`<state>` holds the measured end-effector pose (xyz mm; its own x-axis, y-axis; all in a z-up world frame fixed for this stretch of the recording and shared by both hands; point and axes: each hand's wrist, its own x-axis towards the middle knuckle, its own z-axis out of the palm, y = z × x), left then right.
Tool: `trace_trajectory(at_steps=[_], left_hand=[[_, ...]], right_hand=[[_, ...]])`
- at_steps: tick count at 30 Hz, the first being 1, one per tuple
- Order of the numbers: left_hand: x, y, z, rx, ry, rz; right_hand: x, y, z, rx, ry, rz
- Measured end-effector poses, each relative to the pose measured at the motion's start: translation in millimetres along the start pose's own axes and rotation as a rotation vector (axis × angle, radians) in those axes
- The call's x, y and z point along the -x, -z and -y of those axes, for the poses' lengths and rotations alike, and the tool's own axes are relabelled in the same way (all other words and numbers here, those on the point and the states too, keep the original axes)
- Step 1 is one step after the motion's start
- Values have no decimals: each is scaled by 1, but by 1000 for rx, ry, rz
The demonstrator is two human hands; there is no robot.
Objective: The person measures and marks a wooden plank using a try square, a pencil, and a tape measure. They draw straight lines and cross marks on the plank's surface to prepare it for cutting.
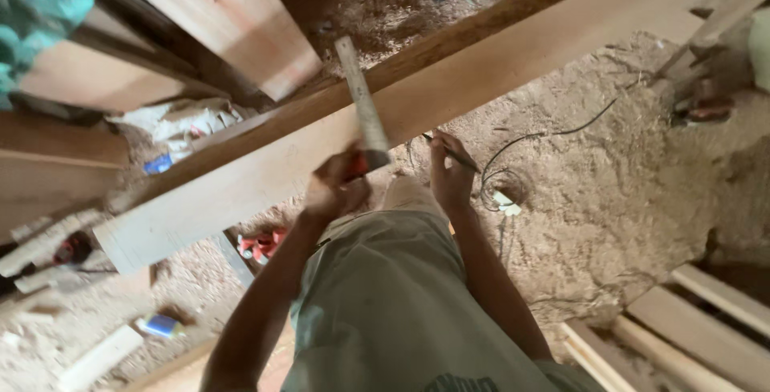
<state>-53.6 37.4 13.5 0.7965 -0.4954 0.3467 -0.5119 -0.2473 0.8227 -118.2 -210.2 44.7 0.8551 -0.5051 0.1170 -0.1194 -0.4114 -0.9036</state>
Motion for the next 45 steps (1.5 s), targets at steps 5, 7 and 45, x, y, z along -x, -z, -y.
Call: trace_trajectory(at_steps=[5, 7, 45], left_hand=[[42, 44, -4, 464, 375, -337], [60, 49, -1, 509, 402, -577], [131, 37, -71, 851, 431, -1302]], right_hand=[[-5, -3, 1, 11, 137, 108], [-6, -6, 8, 40, 156, 160], [-22, -11, 9, 211, 560, 276]])
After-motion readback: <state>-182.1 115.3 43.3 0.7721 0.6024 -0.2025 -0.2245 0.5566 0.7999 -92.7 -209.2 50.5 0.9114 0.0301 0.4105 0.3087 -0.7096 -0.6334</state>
